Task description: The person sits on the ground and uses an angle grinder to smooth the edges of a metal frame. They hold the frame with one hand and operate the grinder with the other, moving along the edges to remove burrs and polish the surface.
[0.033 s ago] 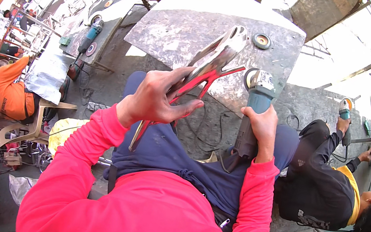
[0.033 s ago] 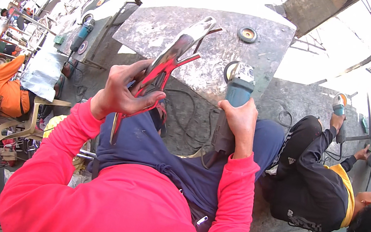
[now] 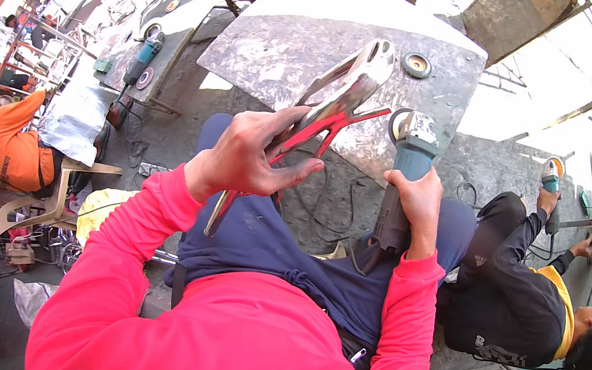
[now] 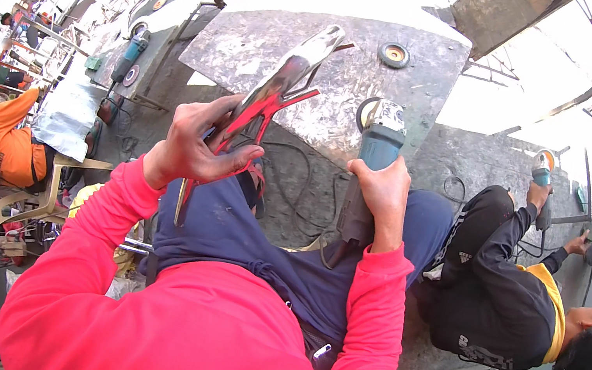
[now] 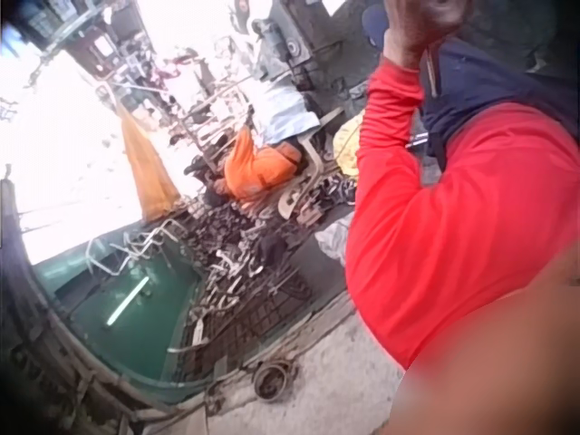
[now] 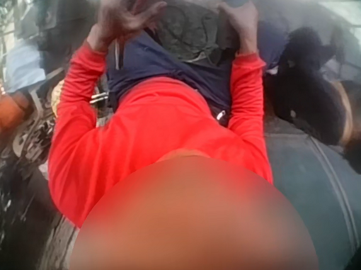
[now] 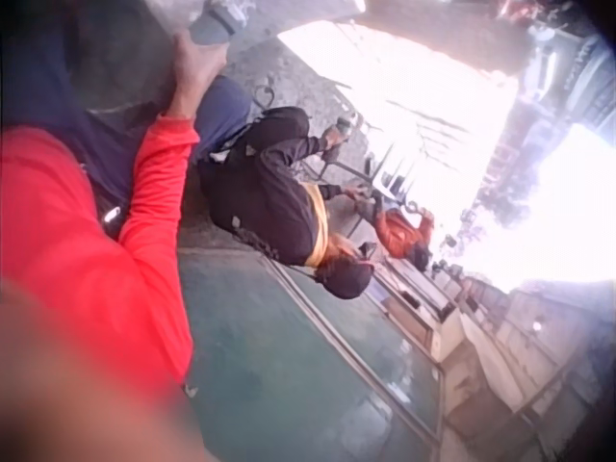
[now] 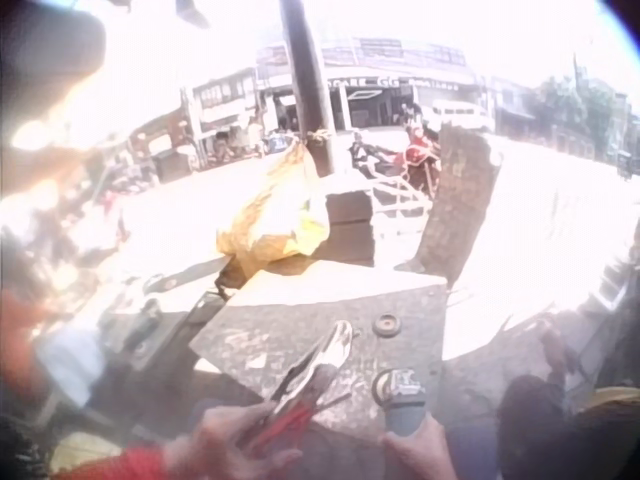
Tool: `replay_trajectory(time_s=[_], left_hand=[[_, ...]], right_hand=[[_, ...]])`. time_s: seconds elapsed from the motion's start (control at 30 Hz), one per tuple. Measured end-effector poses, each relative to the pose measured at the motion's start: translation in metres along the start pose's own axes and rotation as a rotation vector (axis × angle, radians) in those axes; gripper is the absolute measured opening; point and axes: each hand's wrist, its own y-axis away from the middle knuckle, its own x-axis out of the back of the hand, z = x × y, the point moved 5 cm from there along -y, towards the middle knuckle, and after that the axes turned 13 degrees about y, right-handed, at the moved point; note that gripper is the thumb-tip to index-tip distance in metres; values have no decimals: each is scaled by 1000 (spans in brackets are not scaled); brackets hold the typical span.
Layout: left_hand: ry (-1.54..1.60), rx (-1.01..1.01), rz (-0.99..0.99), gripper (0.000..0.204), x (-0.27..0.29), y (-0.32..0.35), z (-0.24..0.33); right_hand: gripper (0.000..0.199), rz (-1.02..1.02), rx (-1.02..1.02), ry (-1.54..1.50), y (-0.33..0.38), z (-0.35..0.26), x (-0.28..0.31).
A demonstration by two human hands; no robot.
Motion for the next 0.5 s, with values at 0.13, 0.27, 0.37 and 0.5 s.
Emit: replay_trajectory(time_s=[0.13,0.27,0.37,0.5], left_hand=[[-86,-168,-56,62,-2,-3,-12],[-185,-192,-171,60,-11,-7,-39],[-259,-156,-261,59,-18,-9,-67],[-316,-50,-431,54,-29,1,-111]], right_hand=[[51,25,-6,20,-4,10,-6],[49,38,-1,30,-8,16,-8],[48,38,-2,41,-9,16,-7],[54,10,-24,20,-8,15,-3]])
